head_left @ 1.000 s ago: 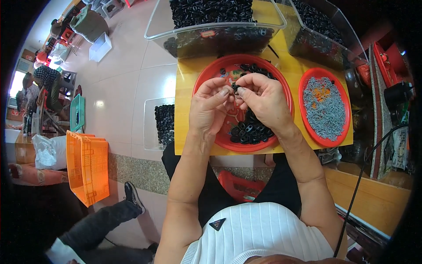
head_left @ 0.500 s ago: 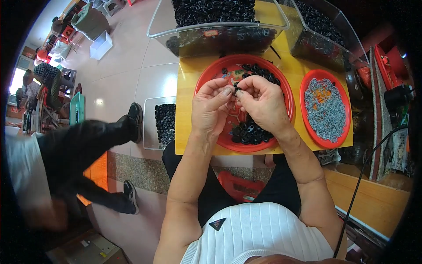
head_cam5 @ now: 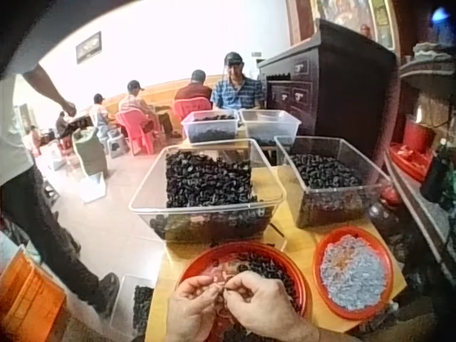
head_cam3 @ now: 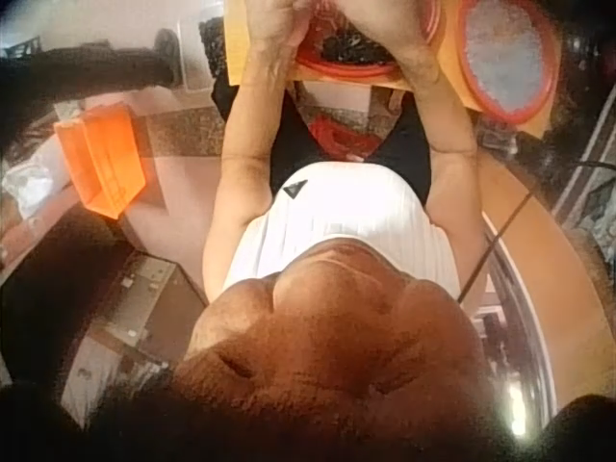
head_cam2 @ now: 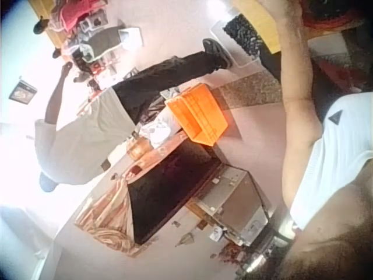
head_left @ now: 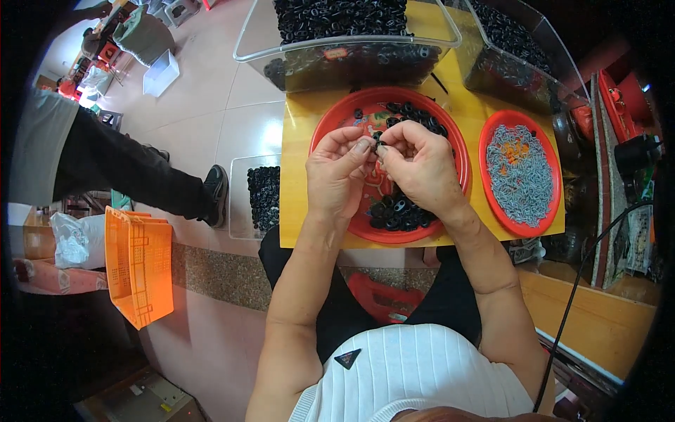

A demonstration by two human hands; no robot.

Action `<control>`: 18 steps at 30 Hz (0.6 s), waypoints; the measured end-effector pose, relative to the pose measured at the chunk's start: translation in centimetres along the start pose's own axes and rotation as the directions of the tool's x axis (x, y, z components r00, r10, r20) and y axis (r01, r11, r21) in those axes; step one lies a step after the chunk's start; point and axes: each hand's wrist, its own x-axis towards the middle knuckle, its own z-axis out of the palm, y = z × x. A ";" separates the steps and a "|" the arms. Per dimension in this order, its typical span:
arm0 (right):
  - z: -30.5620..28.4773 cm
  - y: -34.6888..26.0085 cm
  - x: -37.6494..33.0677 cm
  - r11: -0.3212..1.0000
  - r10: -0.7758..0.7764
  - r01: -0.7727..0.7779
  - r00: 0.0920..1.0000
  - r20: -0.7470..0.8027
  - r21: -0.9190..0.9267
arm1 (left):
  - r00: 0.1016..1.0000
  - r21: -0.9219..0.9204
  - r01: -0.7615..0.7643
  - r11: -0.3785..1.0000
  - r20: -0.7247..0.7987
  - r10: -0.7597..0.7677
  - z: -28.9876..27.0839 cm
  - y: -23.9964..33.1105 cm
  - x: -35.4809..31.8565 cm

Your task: The person assembles plastic cord locks by hand, taking plastic components and springs from trays and fitting them together.

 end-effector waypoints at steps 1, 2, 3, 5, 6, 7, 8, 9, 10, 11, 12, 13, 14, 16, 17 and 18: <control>0.0 0.0 0.0 1.000 0.019 -0.019 1.000 -0.002 0.009 | 1.000 -0.006 0.012 1.000 -0.002 -0.012 -0.1 0.0 0.0; 0.1 0.0 0.0 1.000 0.019 -0.019 1.000 -0.001 0.009 | 1.000 -0.006 0.012 1.000 -0.002 -0.012 -0.2 0.0 0.0; 0.1 0.0 0.0 1.000 0.014 -0.014 1.000 -0.006 0.016 | 1.000 0.002 0.010 1.000 -0.003 -0.010 -0.2 0.0 0.1; 0.1 0.1 0.0 1.000 0.010 -0.009 1.000 -0.009 0.023 | 1.000 0.011 0.008 1.000 -0.005 -0.008 -0.2 0.0 0.0; 0.2 0.1 0.0 1.000 0.007 -0.007 1.000 -0.010 0.022 | 1.000 0.018 0.010 1.000 0.001 -0.010 -0.2 0.1 0.0; 0.2 0.1 0.0 1.000 0.004 -0.004 1.000 -0.011 0.021 | 1.000 0.026 0.011 1.000 0.006 -0.011 -0.2 0.1 0.0; 0.2 0.2 0.0 1.000 0.004 -0.004 1.000 -0.011 0.021 | 1.000 0.026 0.011 1.000 0.006 -0.011 -0.2 0.0 0.0; 0.2 0.3 0.0 1.000 -0.012 0.012 1.000 -0.012 0.008 | 1.000 0.036 0.002 0.999 0.004 -0.002 -0.2 0.0 0.0; 0.1 0.3 0.0 1.000 -0.027 0.027 1.000 -0.013 -0.006 | 1.000 0.045 -0.006 0.999 0.003 0.006 -0.2 -0.1 0.0; 0.1 0.2 0.0 1.000 -0.027 0.027 1.000 -0.014 -0.007 | 1.000 0.044 -0.005 0.999 0.003 0.005 -0.2 -0.1 0.0; 0.0 0.1 -0.1 1.000 -0.024 0.024 1.000 -0.018 -0.021 | 1.000 0.069 -0.018 0.997 0.008 0.017 -0.2 -0.2 0.0; 0.1 0.0 -0.1 0.999 -0.021 0.020 1.000 -0.019 -0.032 | 0.999 0.095 -0.032 0.995 0.010 0.031 -0.2 -0.1 0.0; 0.1 -0.1 -0.1 0.999 -0.020 0.019 1.000 -0.017 -0.030 | 0.999 0.096 -0.033 0.995 0.008 0.032 -0.2 -0.1 -0.1; 0.0 -0.3 -0.2 0.999 -0.022 0.021 1.000 -0.002 -0.044 | 0.997 0.184 -0.065 0.981 -0.016 0.070 -0.1 -0.1 -0.1; 0.0 -0.3 -0.2 0.999 -0.021 0.021 1.000 -0.004 -0.045 | 0.998 0.183 -0.064 0.981 -0.015 0.068 0.0 -0.2 -0.1; 0.0 -0.4 -0.2 0.999 -0.027 0.027 1.000 -0.006 -0.035 | 0.996 0.216 -0.084 0.973 -0.009 0.088 0.0 -0.2 -0.2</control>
